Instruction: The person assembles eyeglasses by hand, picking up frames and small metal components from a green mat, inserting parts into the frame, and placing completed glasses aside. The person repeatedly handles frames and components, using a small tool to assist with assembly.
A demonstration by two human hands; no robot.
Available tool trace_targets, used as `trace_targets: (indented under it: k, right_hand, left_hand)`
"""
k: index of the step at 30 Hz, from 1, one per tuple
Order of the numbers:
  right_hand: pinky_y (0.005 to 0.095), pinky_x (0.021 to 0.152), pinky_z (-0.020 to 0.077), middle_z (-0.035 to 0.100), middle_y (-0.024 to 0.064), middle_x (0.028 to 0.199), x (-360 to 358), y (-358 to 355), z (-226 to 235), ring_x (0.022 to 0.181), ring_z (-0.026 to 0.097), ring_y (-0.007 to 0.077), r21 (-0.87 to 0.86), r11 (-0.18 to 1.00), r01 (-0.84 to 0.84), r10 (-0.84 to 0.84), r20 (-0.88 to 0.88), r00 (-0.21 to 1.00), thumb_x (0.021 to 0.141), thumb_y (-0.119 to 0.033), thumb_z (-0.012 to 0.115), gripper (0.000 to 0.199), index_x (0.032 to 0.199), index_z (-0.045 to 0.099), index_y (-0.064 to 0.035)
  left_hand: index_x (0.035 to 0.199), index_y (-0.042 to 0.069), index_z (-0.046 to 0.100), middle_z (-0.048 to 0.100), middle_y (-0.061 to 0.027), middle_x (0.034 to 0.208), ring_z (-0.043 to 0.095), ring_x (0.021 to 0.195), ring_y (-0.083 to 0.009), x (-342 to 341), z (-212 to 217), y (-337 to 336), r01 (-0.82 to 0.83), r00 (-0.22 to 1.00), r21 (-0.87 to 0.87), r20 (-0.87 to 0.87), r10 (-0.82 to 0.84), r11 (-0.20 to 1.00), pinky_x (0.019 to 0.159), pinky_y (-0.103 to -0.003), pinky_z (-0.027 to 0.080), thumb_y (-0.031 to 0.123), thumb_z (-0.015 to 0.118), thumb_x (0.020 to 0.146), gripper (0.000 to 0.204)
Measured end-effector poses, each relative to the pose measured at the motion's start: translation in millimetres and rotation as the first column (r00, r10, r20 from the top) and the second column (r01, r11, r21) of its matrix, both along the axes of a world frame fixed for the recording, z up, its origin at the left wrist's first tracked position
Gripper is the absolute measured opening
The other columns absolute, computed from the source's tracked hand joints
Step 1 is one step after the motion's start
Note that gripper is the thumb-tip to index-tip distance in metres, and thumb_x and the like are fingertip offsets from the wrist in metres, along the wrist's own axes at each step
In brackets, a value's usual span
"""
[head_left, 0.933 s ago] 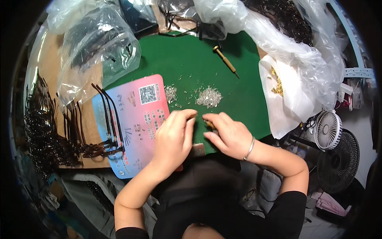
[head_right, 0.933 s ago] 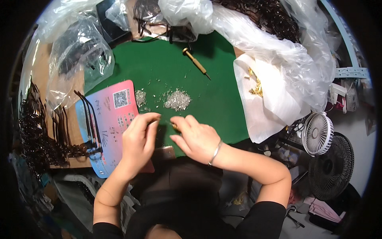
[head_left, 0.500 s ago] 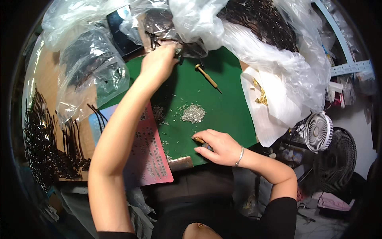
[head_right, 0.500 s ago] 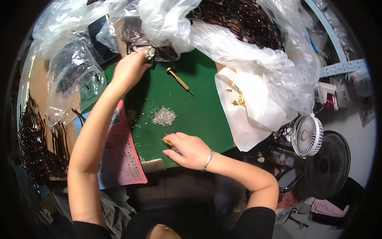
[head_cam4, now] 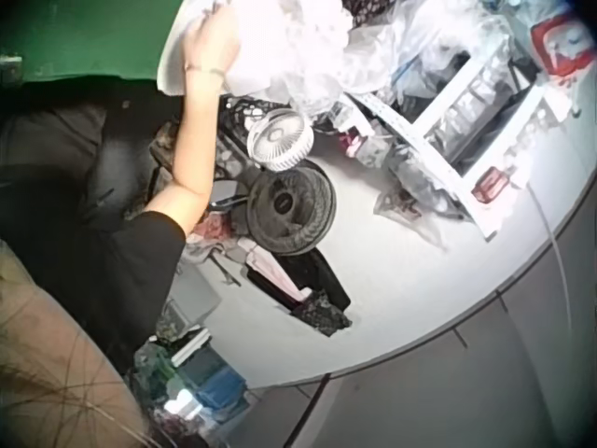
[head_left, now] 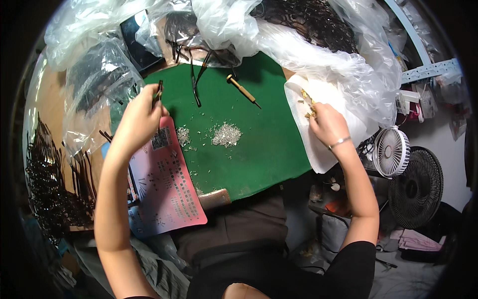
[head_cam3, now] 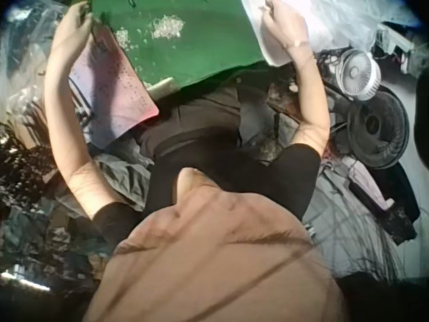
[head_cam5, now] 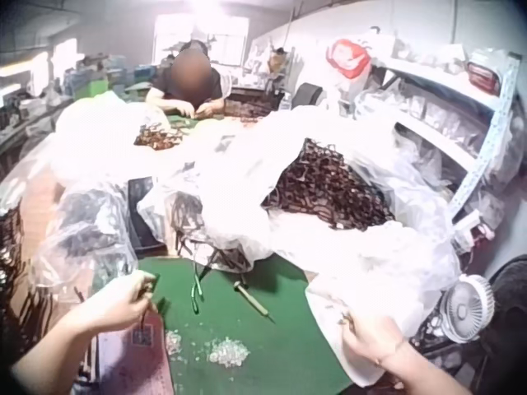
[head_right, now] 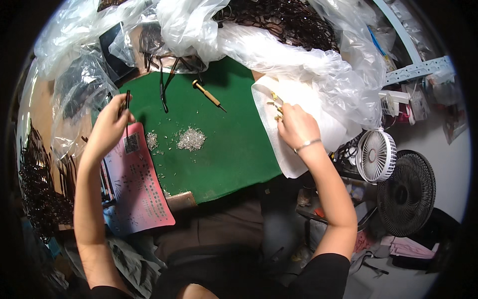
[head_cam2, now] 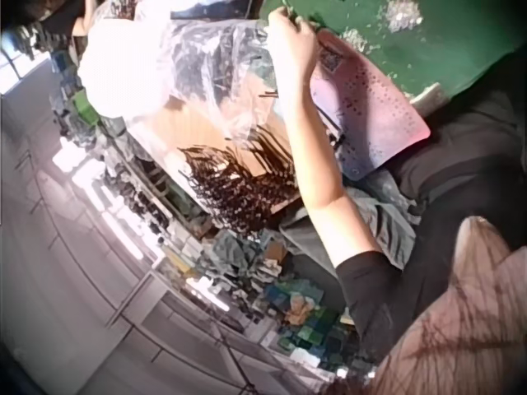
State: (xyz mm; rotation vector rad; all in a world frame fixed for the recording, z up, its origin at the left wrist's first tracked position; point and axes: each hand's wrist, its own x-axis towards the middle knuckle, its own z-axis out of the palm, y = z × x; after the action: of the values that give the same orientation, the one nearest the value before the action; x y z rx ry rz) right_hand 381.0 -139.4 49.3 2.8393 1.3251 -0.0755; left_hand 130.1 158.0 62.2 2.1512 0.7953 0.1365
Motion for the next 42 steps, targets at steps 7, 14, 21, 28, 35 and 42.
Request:
trace_targets:
  k: [7,14,21,28,35,42]
  right_hand:
    - [0.0415,0.068,0.0477,0.061,0.0192,0.075,21.5,11.1,-7.4,0.074,0.060,0.0352,-0.080,0.997,-0.001,-0.012,-0.171,0.985,0.075,-0.014,0.058,0.015,0.079,0.058,0.0005]
    - [0.0285,0.071,0.0484,0.063,0.0131,0.081,-62.0,21.3,53.7,0.078,0.063,0.0206,0.297,0.954,0.030,0.198,-0.705,0.681,0.077,-0.010,0.061,0.016,0.088,0.062,0.0008]
    - [0.0270,0.062,0.0477,0.061,0.0087,0.078,-135.7,52.4,36.7,0.069,0.060,0.0173,0.439,0.897,-0.045,0.435,-0.860,0.267,0.078,-0.008,0.067,0.010,0.084,0.063,-0.0013]
    - [0.0279,0.058,0.0468,0.058,0.0075,0.075,-138.3,69.5,20.6,0.066,0.059,0.0182,0.615,0.772,-0.158,0.635,-0.752,0.176,0.076,-0.005,0.068,0.010,0.081,0.060,-0.0016]
    - [0.0273,0.059,0.0452,0.058,0.0050,0.076,-138.5,71.1,16.1,0.071,0.057,0.0127,0.594,0.794,-0.129,0.601,-0.799,0.025,0.081,-0.010,0.067,0.011,0.081,0.061,-0.0017]
    - [0.0193,0.048,0.0414,0.058,0.0020,0.079,-130.7,66.7,8.8,0.056,0.051,0.0063,0.087,0.996,0.001,0.081,-0.920,-0.383,0.078,-0.020,0.072,0.024,0.089,0.059,-0.0027]
  left_hand:
    - [0.088,0.000,0.055,0.046,0.0029,0.061,0.044,0.054,-0.0032,-59.9,30.3,-90.6,0.021,0.960,-0.405,0.264,0.094,0.914,0.051,-0.020,0.038,0.010,0.051,0.091,0.012]
    - [0.128,-0.001,0.045,0.061,-0.0042,0.078,0.056,0.068,-0.0061,-90.7,14.6,-137.2,-0.030,0.970,-0.821,0.113,0.214,0.571,0.062,-0.020,0.046,0.004,0.047,0.092,0.037]
    - [0.119,-0.002,0.049,0.065,-0.0077,0.090,0.055,0.069,-0.0054,-80.7,-2.2,-167.3,0.103,0.930,-0.894,0.242,0.277,0.436,0.075,-0.021,0.047,0.011,0.046,0.095,0.027]
    - [0.118,0.001,0.050,0.065,-0.0084,0.087,0.037,0.048,-0.0010,-90.0,-3.9,-150.5,0.109,0.950,-0.987,0.139,0.278,0.120,0.043,-0.016,0.030,0.016,0.049,0.094,0.028]
    - [0.111,-0.001,0.053,0.065,-0.0105,0.087,0.034,0.044,-0.0015,-86.0,-7.2,-139.9,0.139,0.967,-0.981,0.105,0.233,-0.138,0.039,-0.016,0.026,0.017,0.052,0.093,0.025]
    - [0.112,-0.002,0.053,0.066,-0.0106,0.089,0.054,0.059,-0.0070,-82.8,-5.8,-147.1,0.212,0.945,-0.914,0.282,0.165,0.345,0.054,-0.020,0.042,0.013,0.049,0.094,0.023]
